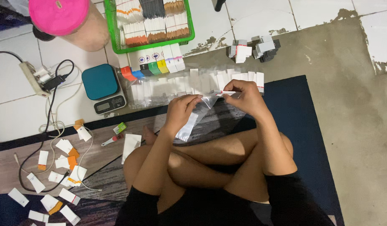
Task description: The person sorts through small paper packets by hand while sitting on the floor.
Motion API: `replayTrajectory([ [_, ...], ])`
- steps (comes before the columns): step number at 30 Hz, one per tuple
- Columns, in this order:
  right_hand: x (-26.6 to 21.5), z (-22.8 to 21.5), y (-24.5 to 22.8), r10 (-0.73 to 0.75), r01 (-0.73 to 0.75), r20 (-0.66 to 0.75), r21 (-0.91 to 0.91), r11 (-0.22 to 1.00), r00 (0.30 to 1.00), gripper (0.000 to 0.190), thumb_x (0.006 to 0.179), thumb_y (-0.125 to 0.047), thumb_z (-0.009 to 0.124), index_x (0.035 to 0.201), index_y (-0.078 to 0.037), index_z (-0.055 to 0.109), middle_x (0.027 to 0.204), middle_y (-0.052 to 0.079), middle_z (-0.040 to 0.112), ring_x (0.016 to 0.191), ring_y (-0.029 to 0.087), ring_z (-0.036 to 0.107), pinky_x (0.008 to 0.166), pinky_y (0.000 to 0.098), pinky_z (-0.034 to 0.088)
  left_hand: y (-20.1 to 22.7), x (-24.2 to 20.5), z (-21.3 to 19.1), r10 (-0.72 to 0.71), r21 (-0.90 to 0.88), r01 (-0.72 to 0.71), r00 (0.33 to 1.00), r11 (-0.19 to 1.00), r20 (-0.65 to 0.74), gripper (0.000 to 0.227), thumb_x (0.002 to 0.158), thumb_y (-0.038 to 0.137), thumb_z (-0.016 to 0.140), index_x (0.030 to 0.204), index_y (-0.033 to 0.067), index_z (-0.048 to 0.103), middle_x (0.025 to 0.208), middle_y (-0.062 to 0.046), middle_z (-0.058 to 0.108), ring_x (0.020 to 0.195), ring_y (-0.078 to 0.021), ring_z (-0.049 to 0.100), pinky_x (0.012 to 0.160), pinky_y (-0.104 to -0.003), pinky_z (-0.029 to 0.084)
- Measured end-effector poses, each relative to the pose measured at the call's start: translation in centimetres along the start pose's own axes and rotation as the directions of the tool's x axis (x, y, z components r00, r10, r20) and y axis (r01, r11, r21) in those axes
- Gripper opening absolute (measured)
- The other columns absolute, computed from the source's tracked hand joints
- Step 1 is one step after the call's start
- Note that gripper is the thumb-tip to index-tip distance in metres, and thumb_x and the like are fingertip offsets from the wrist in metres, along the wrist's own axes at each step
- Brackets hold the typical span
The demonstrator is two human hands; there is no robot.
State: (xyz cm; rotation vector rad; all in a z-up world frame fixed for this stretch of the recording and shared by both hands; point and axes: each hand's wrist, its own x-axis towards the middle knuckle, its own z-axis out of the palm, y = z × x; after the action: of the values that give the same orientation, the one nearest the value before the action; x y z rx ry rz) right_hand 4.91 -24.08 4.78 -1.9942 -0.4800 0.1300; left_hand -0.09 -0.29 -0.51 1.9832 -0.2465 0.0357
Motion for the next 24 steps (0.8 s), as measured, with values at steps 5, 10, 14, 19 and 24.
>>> replayTrajectory([
  [5, 0.0, -0.1, 1.5, -0.009, 0.009, -0.028, -0.003, 1.0, 1.0, 0.014, 0.077, 0.001, 0.076, 0.089, 0.001, 0.069, 0.077, 0.018, 0.069, 0.084, 0.032, 0.07, 0.073, 0.0414, 0.055, -0.1, -0.1, 0.0, 0.014, 0.014, -0.014, 1.0, 1.0, 0.028, 0.022, 0.101, 0.013, 0.054, 0.113, 0.0046, 0.071, 0.094, -0.018, 0.073, 0.078, -0.0351, 0.072, 0.059, -0.04, 0.06],
  [10, -0.2, 0.2, 1.3, -0.026, 0.026, -0.013, -0.017, 1.0, 1.0, 0.013, 0.078, 0.0, 0.077, 0.089, 0.001, 0.069, 0.076, 0.018, 0.069, 0.08, 0.031, 0.07, 0.067, 0.039, 0.054, -0.5, -0.3, 0.2, 0.024, 0.018, -0.025, 0.999, 1.0, 0.032, 0.023, 0.101, 0.016, 0.054, 0.114, 0.0056, 0.07, 0.097, -0.016, 0.073, 0.078, -0.0324, 0.072, 0.059, -0.038, 0.06],
  [14, -0.2, 0.2, 1.0, -0.036, 0.036, 0.017, -0.021, 0.999, 0.999, 0.015, 0.077, -0.001, 0.078, 0.088, 0.003, 0.069, 0.075, 0.021, 0.068, 0.08, 0.037, 0.069, 0.073, 0.0449, 0.054, -0.3, -0.2, 0.2, 0.038, 0.015, -0.039, 0.999, 0.999, 0.036, 0.022, 0.102, 0.014, 0.053, 0.112, 0.0049, 0.07, 0.096, -0.017, 0.073, 0.078, -0.0341, 0.071, 0.06, -0.04, 0.06],
  [19, -0.3, 0.4, 0.5, -0.038, 0.042, 0.062, -0.058, 0.997, 0.997, 0.018, 0.074, -0.002, 0.078, 0.089, 0.001, 0.069, 0.076, 0.019, 0.068, 0.082, 0.034, 0.069, 0.074, 0.0447, 0.054, 0.4, -0.3, 0.0, 0.061, 0.027, -0.063, 0.997, 0.998, 0.055, 0.021, 0.1, 0.014, 0.056, 0.111, 0.0038, 0.07, 0.098, -0.017, 0.073, 0.081, -0.0394, 0.07, 0.059, -0.043, 0.059],
  [24, 0.0, 0.1, -0.2, -0.004, 0.01, 0.154, -0.04, 0.999, 0.988, 0.015, 0.076, 0.0, 0.075, 0.09, 0.001, 0.071, 0.077, 0.02, 0.07, 0.08, 0.036, 0.069, 0.075, 0.0454, 0.054, -1.0, -0.7, 1.4, -0.063, -0.157, 0.068, 0.997, 0.985, 0.035, 0.02, 0.099, 0.012, 0.059, 0.111, 0.0029, 0.071, 0.091, -0.017, 0.074, 0.081, -0.0328, 0.071, 0.066, -0.037, 0.059],
])
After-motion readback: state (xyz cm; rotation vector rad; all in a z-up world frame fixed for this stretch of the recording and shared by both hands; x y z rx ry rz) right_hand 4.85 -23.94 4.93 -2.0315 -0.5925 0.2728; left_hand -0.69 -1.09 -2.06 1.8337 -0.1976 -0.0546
